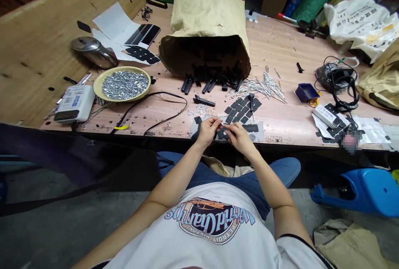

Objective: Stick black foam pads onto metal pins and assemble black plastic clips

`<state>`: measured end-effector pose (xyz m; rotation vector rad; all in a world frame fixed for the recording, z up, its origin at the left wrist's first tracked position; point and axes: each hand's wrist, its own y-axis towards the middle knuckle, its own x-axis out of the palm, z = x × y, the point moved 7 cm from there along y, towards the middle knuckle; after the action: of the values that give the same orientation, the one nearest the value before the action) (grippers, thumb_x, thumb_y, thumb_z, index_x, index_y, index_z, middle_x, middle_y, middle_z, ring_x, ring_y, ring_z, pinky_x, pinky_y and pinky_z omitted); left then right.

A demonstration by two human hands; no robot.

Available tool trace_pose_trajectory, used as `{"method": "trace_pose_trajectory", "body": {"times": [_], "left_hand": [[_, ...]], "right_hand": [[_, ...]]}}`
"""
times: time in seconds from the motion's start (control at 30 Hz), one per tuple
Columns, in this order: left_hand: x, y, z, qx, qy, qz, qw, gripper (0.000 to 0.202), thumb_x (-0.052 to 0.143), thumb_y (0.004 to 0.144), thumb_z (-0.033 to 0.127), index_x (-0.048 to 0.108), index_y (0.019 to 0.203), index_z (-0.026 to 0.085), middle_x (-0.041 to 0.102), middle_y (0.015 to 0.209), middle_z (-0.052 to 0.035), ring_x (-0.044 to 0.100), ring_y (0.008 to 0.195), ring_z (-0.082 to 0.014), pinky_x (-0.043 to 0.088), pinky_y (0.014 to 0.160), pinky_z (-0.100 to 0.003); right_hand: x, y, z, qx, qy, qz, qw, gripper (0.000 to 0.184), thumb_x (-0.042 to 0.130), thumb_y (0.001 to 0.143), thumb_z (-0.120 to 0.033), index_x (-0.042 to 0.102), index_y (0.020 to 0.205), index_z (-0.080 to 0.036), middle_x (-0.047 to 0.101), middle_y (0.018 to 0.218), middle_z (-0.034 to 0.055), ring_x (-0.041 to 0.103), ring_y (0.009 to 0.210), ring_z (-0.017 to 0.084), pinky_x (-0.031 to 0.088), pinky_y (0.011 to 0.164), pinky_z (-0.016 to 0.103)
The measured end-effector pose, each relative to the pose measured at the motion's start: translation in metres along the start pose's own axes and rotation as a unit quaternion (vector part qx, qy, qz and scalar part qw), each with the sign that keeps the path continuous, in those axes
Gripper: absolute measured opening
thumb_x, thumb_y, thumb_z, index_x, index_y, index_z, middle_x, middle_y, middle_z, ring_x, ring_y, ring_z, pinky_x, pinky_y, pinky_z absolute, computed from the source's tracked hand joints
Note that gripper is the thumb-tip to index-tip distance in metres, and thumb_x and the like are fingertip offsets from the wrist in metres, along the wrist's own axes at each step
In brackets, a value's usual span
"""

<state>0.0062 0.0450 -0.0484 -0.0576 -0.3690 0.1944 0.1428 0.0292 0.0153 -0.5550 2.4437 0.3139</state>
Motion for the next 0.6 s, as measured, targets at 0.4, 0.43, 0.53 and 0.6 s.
{"method": "trace_pose_trajectory", "body": {"times": [0.4,0.43,0.53,0.6], "left_hand": [[-0.012,0.002,0.004,0.008,0.15,0.026,0.988,0.024,0.057,0.081,0.036,0.067,0.09,0.015,0.07,0.08,-0.0052,0.063,0.068,-0.0131,0.049,0.065,-0.024],[-0.013,0.002,0.006,0.012,0.154,0.034,0.987,0.024,0.057,0.081,0.036,0.067,0.089,0.015,0.07,0.079,-0.0052,0.062,0.068,-0.0131,0.049,0.064,-0.024],[-0.016,0.002,0.009,0.014,0.164,0.053,0.985,0.024,0.055,0.082,0.036,0.067,0.084,0.015,0.069,0.076,-0.0049,0.061,0.064,-0.0128,0.047,0.062,-0.023],[-0.015,0.002,0.012,0.016,0.166,0.051,0.985,0.024,0.054,0.082,0.036,0.067,0.083,0.016,0.069,0.075,-0.0046,0.061,0.064,-0.0128,0.047,0.061,-0.023]], "right_hand": [[-0.015,-0.041,0.049,0.128,-0.215,0.079,0.965,0.032,0.041,0.089,-0.027,0.069,0.104,-0.018,0.05,0.093,0.0093,0.056,0.07,0.016,0.051,0.072,0.033],[-0.02,-0.042,0.052,0.151,-0.223,0.11,0.957,0.034,0.04,0.089,-0.027,0.069,0.104,-0.017,0.049,0.093,0.0099,0.056,0.068,0.016,0.051,0.07,0.034],[-0.023,-0.042,0.056,0.155,-0.218,0.117,0.956,0.035,0.038,0.09,-0.028,0.069,0.103,-0.018,0.049,0.088,0.009,0.053,0.063,0.015,0.051,0.067,0.034],[-0.017,-0.039,0.054,0.12,-0.204,0.085,0.968,0.033,0.041,0.09,-0.03,0.069,0.103,-0.02,0.05,0.087,0.0079,0.052,0.061,0.014,0.051,0.066,0.032]]}}
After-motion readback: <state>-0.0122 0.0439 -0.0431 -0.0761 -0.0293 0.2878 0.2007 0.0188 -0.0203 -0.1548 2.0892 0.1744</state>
